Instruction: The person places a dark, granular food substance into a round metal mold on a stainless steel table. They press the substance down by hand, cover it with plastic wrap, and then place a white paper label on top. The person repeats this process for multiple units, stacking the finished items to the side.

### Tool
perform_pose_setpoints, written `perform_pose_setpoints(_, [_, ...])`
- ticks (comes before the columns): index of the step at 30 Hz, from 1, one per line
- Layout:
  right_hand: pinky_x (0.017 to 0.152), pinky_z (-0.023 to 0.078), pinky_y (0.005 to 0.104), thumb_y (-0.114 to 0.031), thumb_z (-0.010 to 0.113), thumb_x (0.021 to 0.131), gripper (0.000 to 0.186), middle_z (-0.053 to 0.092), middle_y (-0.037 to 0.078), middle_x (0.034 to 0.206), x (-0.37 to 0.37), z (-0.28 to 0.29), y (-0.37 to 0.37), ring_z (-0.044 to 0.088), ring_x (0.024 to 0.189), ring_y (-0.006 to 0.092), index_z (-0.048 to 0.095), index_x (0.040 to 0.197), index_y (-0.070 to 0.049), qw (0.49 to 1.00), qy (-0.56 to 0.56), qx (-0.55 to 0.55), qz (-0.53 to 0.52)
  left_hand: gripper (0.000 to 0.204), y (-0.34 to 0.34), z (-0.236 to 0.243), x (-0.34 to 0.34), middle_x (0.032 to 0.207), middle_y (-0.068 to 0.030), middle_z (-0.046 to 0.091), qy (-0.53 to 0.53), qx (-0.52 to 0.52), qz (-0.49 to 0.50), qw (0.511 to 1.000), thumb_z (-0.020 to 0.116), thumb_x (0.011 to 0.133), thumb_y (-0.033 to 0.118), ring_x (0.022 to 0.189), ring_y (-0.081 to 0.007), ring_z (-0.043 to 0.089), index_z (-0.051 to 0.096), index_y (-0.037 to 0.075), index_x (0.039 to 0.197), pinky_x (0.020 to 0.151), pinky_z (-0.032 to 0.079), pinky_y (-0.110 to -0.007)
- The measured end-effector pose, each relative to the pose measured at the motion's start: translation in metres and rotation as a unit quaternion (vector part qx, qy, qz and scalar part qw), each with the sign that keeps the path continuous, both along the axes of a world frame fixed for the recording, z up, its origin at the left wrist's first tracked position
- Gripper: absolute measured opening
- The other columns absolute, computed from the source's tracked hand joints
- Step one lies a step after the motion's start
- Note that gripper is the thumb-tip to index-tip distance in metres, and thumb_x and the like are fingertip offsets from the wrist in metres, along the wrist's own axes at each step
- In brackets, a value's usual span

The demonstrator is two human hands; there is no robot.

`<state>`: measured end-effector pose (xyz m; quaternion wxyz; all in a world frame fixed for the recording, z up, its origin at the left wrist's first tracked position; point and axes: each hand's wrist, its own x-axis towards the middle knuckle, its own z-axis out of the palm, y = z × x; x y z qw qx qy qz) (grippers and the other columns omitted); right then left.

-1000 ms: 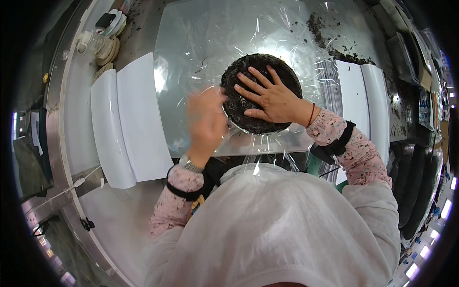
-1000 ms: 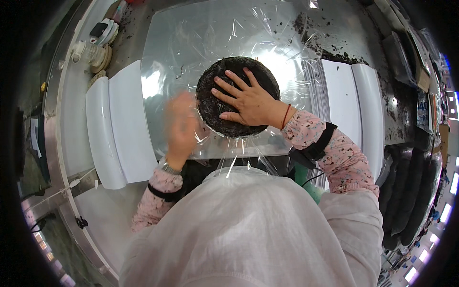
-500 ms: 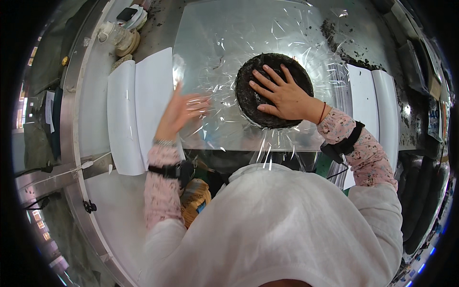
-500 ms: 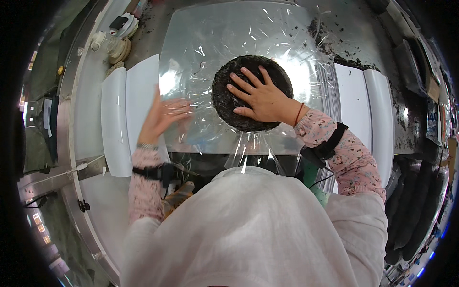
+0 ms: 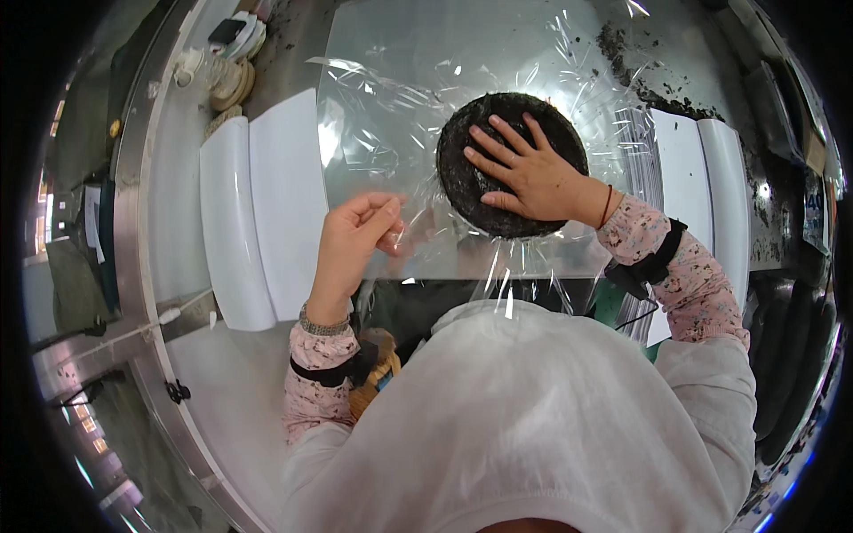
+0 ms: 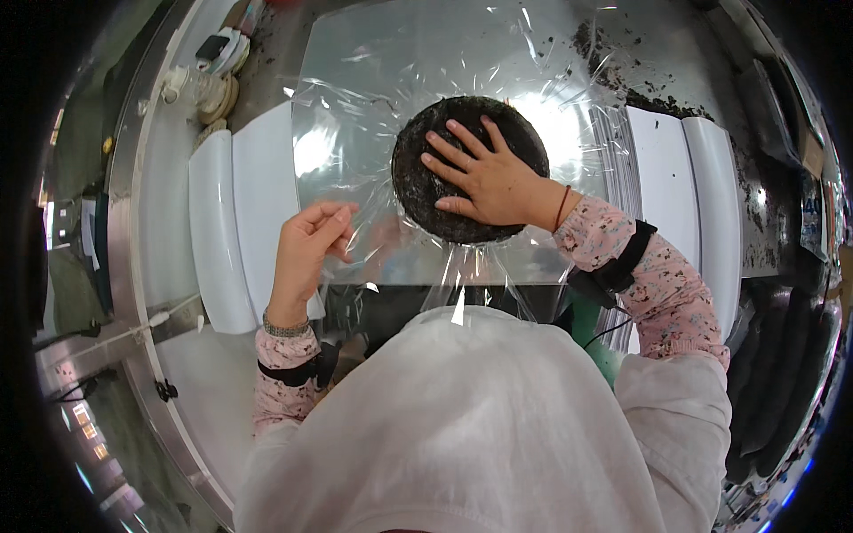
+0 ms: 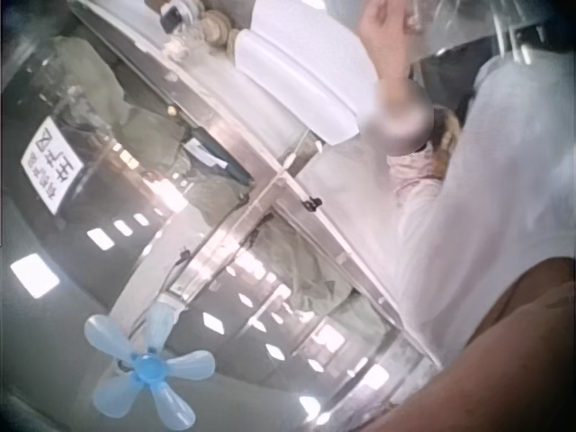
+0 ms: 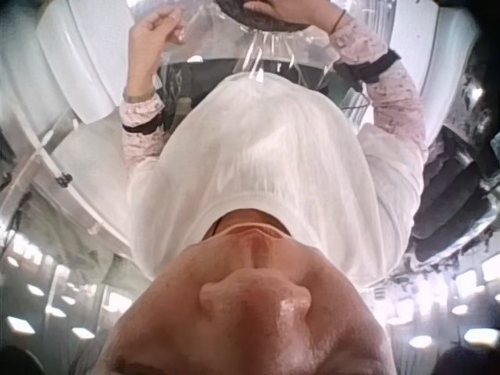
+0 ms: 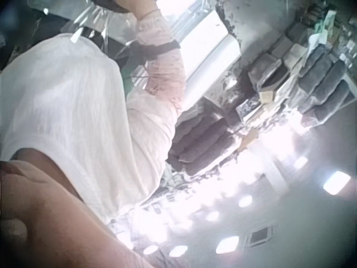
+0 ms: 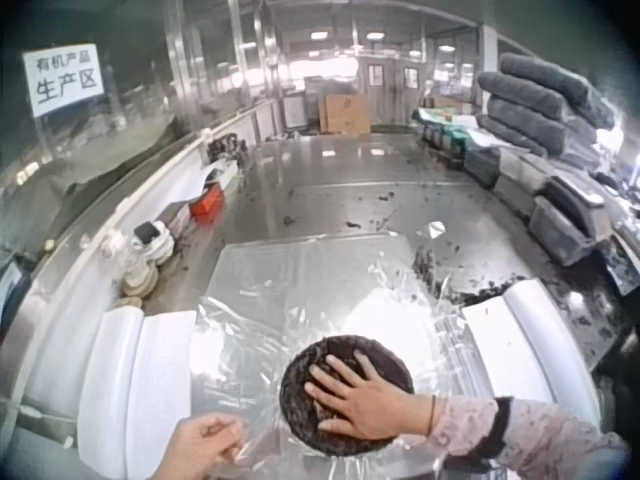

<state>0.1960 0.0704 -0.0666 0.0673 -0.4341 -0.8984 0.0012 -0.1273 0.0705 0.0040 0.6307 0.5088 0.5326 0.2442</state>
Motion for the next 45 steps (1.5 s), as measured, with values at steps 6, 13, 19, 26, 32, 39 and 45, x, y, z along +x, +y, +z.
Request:
perform_pose_setpoints(6, [0.123, 0.012, 0.0684, -0.061, 0.038, 0.107, 0.070, 0.028, 0.011, 0.171, -0.001, -0.007, -0.002, 0.021, 0.158, 0.0379, 0.041, 0.161, -0.017, 1.000, 0.015, 0.002, 0.007, 0.041, -0.005, -0.007, -0.041, 0.094, -0.0109, 0.074, -0.048, 0.098, 0.246, 0.963, 0.063, 0.105, 0.024, 0.071, -0.0138, 0.066, 0.056, 0.000, 0.138, 0.067, 0.055, -0.029])
perform_pose_setpoints(13, [0.122, 0.013, 0.0686, -0.062, 0.035, 0.107, 0.070, 0.029, 0.012, 0.170, 0.001, -0.013, 0.004, 0.022, 0.158, 0.0394, 0.041, 0.160, -0.017, 0.999, 0.005, 0.029, 0.018, 0.036, -0.052, -0.027, -0.050, 0.100, -0.0094, 0.072, 0.115, 0.102, -0.016, 0.988, 0.060, 0.099, 0.008, 0.076, -0.0127, 0.065, 0.058, 0.000, 0.134, 0.067, 0.050, -0.027])
perform_pose_setpoints(19, [0.124, 0.012, 0.0670, -0.058, 0.036, 0.108, 0.069, 0.024, 0.012, 0.172, 0.002, -0.011, -0.001, 0.020, 0.159, 0.0382, 0.034, 0.164, -0.017, 1.000, -0.027, 0.005, 0.008, 0.028, -0.054, 0.024, -0.012, 0.125, -0.0115, 0.068, 0.213, 0.595, 0.146, 0.761, 0.063, 0.097, 0.003, 0.105, -0.0228, 0.068, 0.067, 0.003, 0.124, 0.091, 0.054, -0.035])
perform_pose_setpoints(26, [0.123, 0.014, 0.0676, -0.058, 0.036, 0.109, 0.068, 0.025, 0.012, 0.172, -0.001, -0.007, 0.002, 0.020, 0.158, 0.0382, 0.036, 0.163, -0.016, 0.999, -0.032, 0.006, 0.007, 0.043, -0.067, 0.006, -0.018, 0.100, -0.0126, 0.072, 0.367, 0.644, -0.118, 0.660, 0.063, 0.076, -0.011, 0.100, -0.0339, 0.066, 0.073, 0.002, 0.116, 0.095, 0.054, -0.049])
perform_pose_setpoints(32, [0.123, 0.015, 0.0678, -0.059, 0.037, 0.108, 0.068, 0.026, 0.013, 0.171, -0.002, -0.012, 0.003, 0.021, 0.158, 0.0394, 0.037, 0.162, -0.016, 1.000, -0.016, 0.019, 0.010, 0.046, -0.095, 0.023, 0.049, 0.129, -0.0155, 0.065, 0.291, 0.637, -0.201, 0.685, 0.070, 0.092, 0.010, 0.125, -0.0343, 0.059, 0.061, 0.005, 0.137, 0.119, 0.033, -0.060])
perform_pose_setpoints(39, [0.122, 0.016, 0.0682, -0.059, 0.037, 0.108, 0.068, 0.027, 0.013, 0.171, 0.000, -0.015, 0.001, 0.023, 0.157, 0.0398, 0.037, 0.162, -0.017, 0.999, -0.022, 0.035, 0.004, 0.036, -0.098, 0.041, 0.072, 0.118, -0.0135, 0.069, 0.238, 0.611, -0.259, 0.710, 0.075, 0.083, 0.013, 0.113, -0.0303, 0.066, 0.070, 0.002, 0.117, 0.113, 0.041, -0.059])
perform_pose_setpoints(45, [0.122, 0.016, 0.0683, -0.059, 0.037, 0.108, 0.068, 0.027, 0.013, 0.171, -0.003, -0.014, -0.002, 0.023, 0.157, 0.0402, 0.038, 0.162, -0.016, 0.999, -0.024, 0.031, 0.008, 0.048, -0.089, 0.026, 0.078, 0.134, -0.0147, 0.059, 0.241, 0.595, -0.340, 0.688, 0.075, 0.084, 0.021, 0.136, -0.0331, 0.050, 0.064, 0.004, 0.128, 0.118, 0.033, -0.059])
